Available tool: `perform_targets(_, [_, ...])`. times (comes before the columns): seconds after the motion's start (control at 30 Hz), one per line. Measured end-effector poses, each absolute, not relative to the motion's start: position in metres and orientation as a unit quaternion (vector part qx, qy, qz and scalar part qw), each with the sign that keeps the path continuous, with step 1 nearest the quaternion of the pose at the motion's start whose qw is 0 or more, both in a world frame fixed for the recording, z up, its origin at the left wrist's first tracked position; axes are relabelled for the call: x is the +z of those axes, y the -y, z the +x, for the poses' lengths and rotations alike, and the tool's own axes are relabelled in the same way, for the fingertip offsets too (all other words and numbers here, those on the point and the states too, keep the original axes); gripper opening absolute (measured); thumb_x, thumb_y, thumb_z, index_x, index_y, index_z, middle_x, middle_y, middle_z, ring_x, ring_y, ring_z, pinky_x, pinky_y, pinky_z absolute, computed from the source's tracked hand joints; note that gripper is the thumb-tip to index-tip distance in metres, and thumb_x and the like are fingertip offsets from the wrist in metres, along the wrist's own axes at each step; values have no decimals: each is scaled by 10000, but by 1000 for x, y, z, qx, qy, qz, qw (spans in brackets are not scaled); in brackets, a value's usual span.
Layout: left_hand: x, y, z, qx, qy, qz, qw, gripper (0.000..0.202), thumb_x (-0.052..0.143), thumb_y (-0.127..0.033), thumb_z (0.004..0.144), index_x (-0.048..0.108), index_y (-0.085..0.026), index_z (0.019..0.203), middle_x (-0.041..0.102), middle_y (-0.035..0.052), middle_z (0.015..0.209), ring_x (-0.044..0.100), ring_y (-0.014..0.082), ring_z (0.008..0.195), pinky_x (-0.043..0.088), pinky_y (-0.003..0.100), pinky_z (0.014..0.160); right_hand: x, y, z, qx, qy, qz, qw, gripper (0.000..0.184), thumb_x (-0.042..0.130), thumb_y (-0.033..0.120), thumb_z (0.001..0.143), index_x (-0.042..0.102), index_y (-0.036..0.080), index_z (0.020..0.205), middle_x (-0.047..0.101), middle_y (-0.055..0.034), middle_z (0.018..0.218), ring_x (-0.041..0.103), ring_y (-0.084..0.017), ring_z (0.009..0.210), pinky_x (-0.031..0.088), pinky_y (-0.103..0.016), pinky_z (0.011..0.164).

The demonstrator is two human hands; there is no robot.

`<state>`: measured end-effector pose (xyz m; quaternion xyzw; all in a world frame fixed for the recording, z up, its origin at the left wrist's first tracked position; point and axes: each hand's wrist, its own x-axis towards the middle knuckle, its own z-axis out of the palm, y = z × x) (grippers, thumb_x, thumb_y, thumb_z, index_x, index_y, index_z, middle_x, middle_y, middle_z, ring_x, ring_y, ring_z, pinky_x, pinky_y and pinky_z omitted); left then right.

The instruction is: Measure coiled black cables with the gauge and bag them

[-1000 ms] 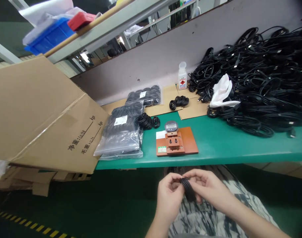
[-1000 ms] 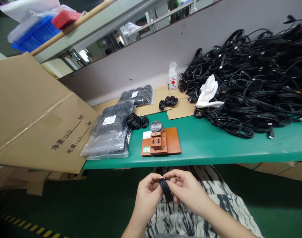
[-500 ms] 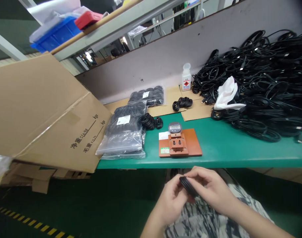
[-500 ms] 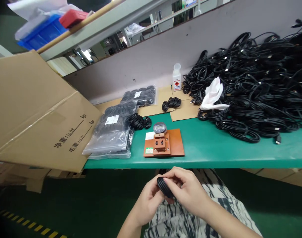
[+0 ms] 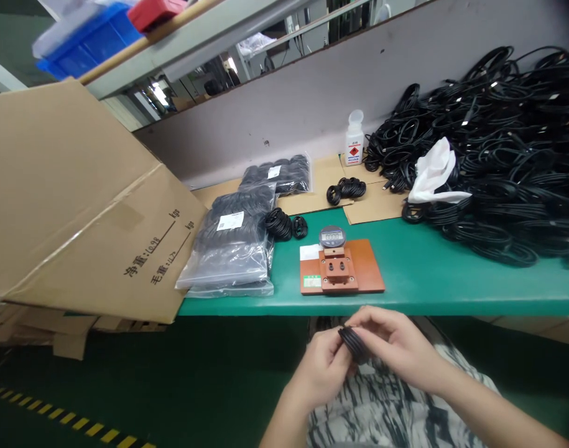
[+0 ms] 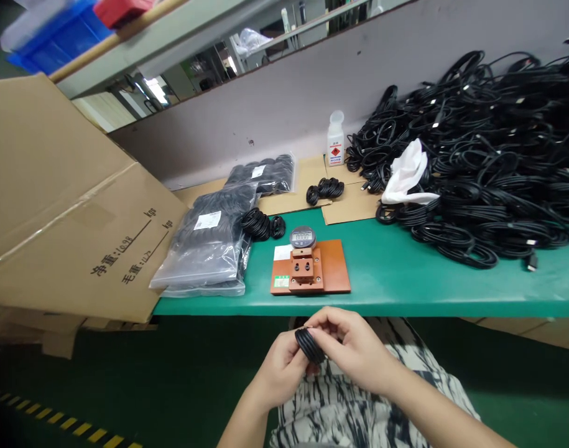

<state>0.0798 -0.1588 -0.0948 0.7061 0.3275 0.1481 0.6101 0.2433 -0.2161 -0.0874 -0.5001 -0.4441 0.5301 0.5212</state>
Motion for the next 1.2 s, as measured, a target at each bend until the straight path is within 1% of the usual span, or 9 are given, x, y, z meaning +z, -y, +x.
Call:
perform_targets(0.23, [-94, 155, 76, 173, -269, 703, 635, 446, 397, -408, 970, 716, -134, 821, 590, 53, 697, 514, 130, 554, 432, 228, 541, -91, 204, 243, 614, 298, -501, 532, 432, 724, 579, 764, 574, 175, 795, 480, 76, 500, 420, -71, 395, 374, -188, 415])
perform_targets(0.33, [-96, 151, 78, 208, -293, 690, 628, 499, 414, -492, 956, 708, -130, 780, 529, 39, 631, 491, 134, 544, 413, 232, 526, -90, 204, 239, 537, 314, -535, 571, 408, 750, 529, 765, 545, 195, 877, 512, 69, 548, 463, -87, 423, 380, -191, 413])
perform_targets(0.43, [-96, 145, 84, 235, -311, 662, 640, 492, 461, -510, 938, 668, -133, 701, 487, 9, 576, 428, 111, 497, 381, 230, 516, -91, 205, 239, 410, 406, -561, 593, 236, 662, 400, 873, 569, 205, 969, 609, 7, 665, 585, -144, 538, 470, -240, 498])
perform_targets(0.5, [-96, 140, 89, 253, -318, 643, 650, 491, 490, -522, 923, 622, -138, 646, 445, -18, 528, 375, 96, 472, 370, 233, 524, -93, 204, 243, 310, 512, -555, 578, 138, 562, 281, 931, 608, 209, 1039, 679, -49, 789, 655, -187, 670, 521, -281, 609])
perform_targets(0.57, [-97, 136, 94, 259, -319, 633, 656, 514, 482, -557, 915, 592, -146, 627, 406, -37, 495, 338, 89, 458, 365, 239, 534, -93, 199, 252, 231, 628, -523, 527, 214, 483, 192, 942, 645, 214, 1081, 706, -74, 877, 670, -205, 750, 525, -308, 678])
perform_targets(0.67, [-98, 131, 97, 254, -316, 628, 664, 525, 459, -577, 916, 578, -153, 628, 380, -47, 484, 328, 89, 450, 365, 245, 544, -92, 190, 267, 167, 746, -480, 430, 320, 418, 145, 942, 671, 203, 1128, 693, -68, 784, 632, -196, 660, 481, -311, 617])
perform_targets(0.77, [-96, 128, 97, 242, -307, 635, 666, 506, 475, -542, 921, 552, -156, 602, 390, -42, 478, 352, 98, 467, 369, 245, 554, -92, 183, 276, 114, 785, -467, 392, 328, 434, 127, 934, 672, 177, 1153, 663, -54, 700, 602, -189, 607, 431, -300, 571])
perform_targets(0.93, [-98, 126, 96, 237, -287, 659, 654, 488, 478, -504, 935, 507, -157, 593, 415, -42, 478, 335, 86, 461, 360, 239, 548, -100, 176, 279, 16, 788, -428, 442, 260, 473, 99, 945, 625, 124, 1155, 661, -47, 690, 592, -172, 575, 408, -284, 537])
perform_targets(1.2, [-106, 125, 97, 237, -281, 665, 650, 424, 455, -462, 958, 610, -134, 738, 394, -52, 527, 325, 80, 457, 346, 236, 528, -115, 173, 282, -31, 784, -426, 452, 261, 464, 110, 967, 590, 85, 1195, 625, -34, 672, 549, -167, 553, 398, -290, 521])
